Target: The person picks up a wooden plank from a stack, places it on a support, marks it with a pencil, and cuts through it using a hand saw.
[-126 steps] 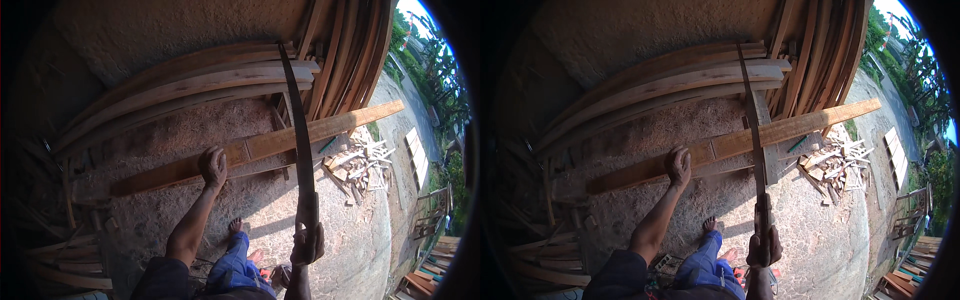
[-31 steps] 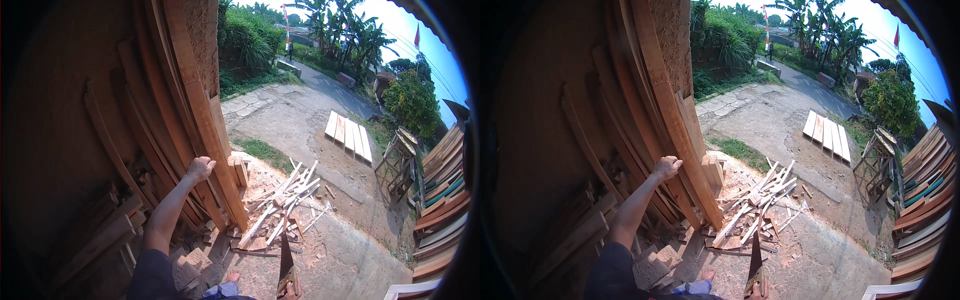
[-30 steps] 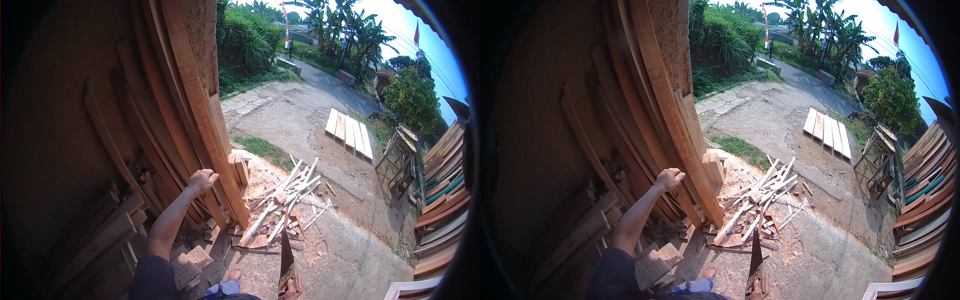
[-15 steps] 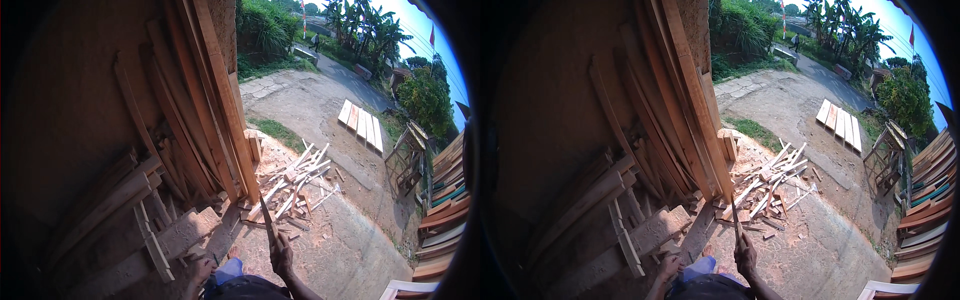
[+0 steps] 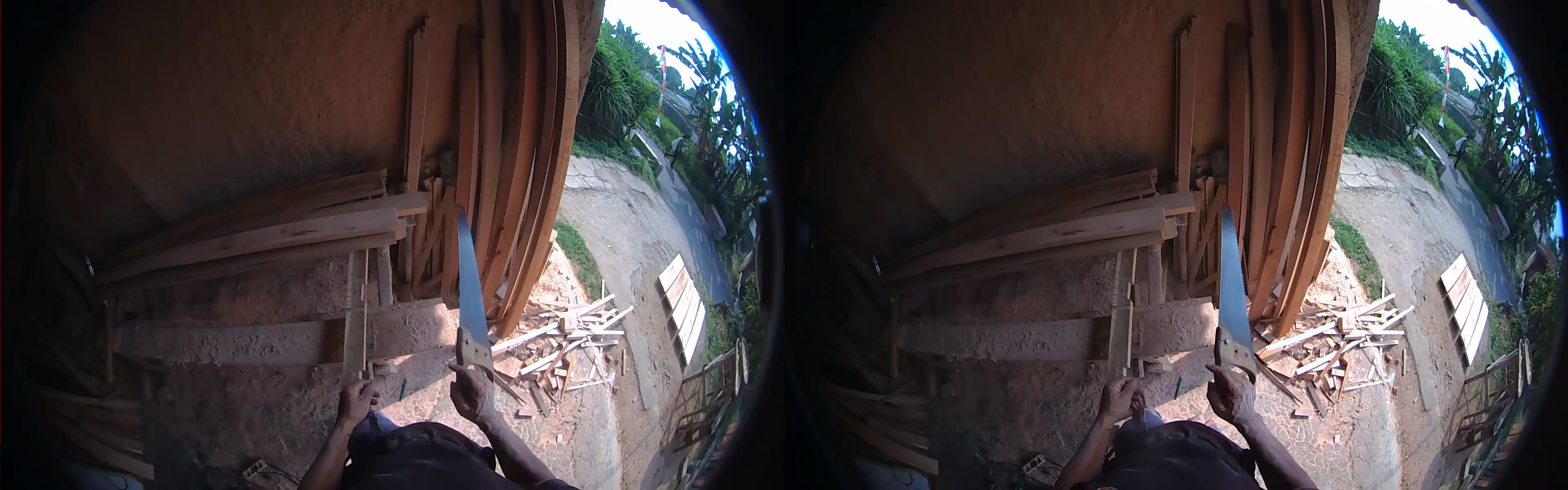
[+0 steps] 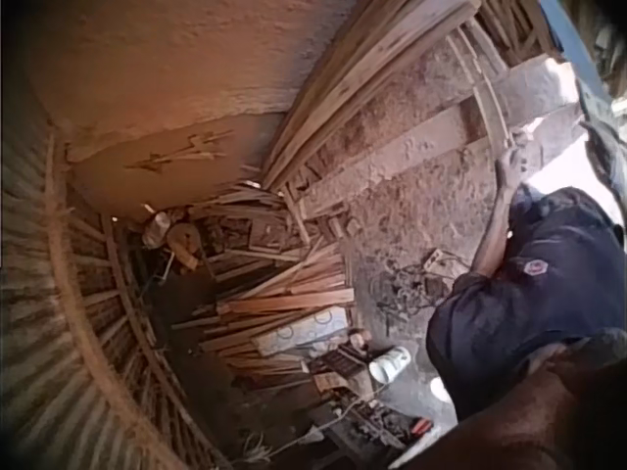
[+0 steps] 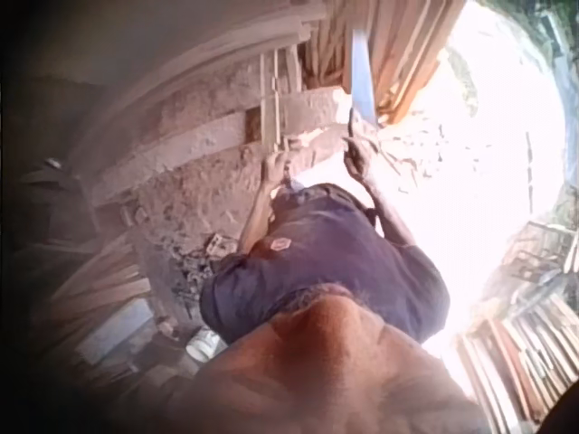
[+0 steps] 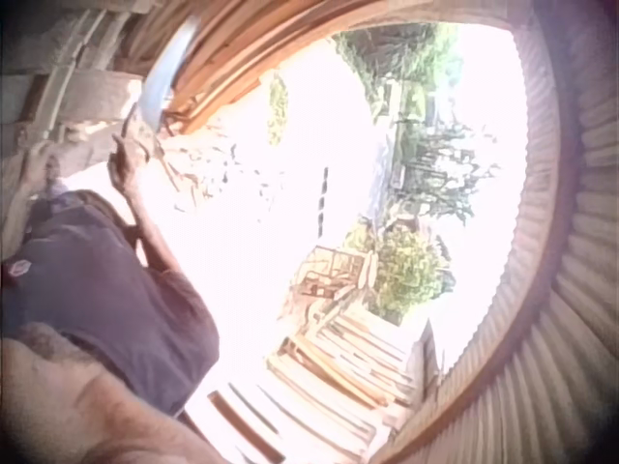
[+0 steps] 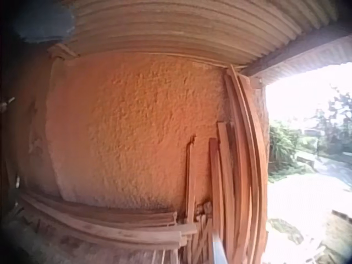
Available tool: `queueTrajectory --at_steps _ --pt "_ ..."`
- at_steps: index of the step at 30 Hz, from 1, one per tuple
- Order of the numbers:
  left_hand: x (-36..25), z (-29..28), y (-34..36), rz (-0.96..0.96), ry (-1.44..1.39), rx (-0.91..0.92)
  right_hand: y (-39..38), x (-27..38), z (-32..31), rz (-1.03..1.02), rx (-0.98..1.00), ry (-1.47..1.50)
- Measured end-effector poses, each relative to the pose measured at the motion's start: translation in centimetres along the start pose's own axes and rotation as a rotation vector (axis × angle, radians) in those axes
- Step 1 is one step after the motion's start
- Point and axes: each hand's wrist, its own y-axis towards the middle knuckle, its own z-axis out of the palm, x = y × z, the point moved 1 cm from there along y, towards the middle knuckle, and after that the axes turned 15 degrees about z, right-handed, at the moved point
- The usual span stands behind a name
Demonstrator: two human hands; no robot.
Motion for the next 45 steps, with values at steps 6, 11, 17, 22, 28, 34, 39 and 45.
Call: queueTrajectory --at_steps 6,11,17,22,28,34,39,45 --pt "-4.2 -6.5 1.6 0.103 0.162 -0.126 5.3 1.7 7.2 0.054 0.031 -0.158" --pt "-3.4 -12.9 4.1 0.042 0.202 -0.176 5.8 2.7 12.7 0.043 -0.044 -0.201" --pt "-0.5 -17.9 8.2 0.365 0.718 -0.101 5.0 1.9 16.8 0.099 -0.006 -0.327" --pt "1.5 -18.3 11.6 0.340 1.092 -0.111 4.4 1.1 17.6 0.083 -0.031 -0.347" --pt "10.8 -19.6 17.1 0.188 0.653 -0.244 7.9 1.0 17.5 0.009 -0.040 -0.357" --pt "4.6 -15.2 14.2 0.006 0.942 -0.075 6.7 -2.4 16.9 0.176 0.023 -0.360" --pt "6.4 -17.6 16.5 -0.044 1.061 -0.201 10.6 -0.7 17.1 0.015 -0.077 -0.330" --pt "4.0 -15.8 15.6 -0.208 1.064 -0.090 11.3 -1.7 16.4 -0.040 -0.048 -0.328"
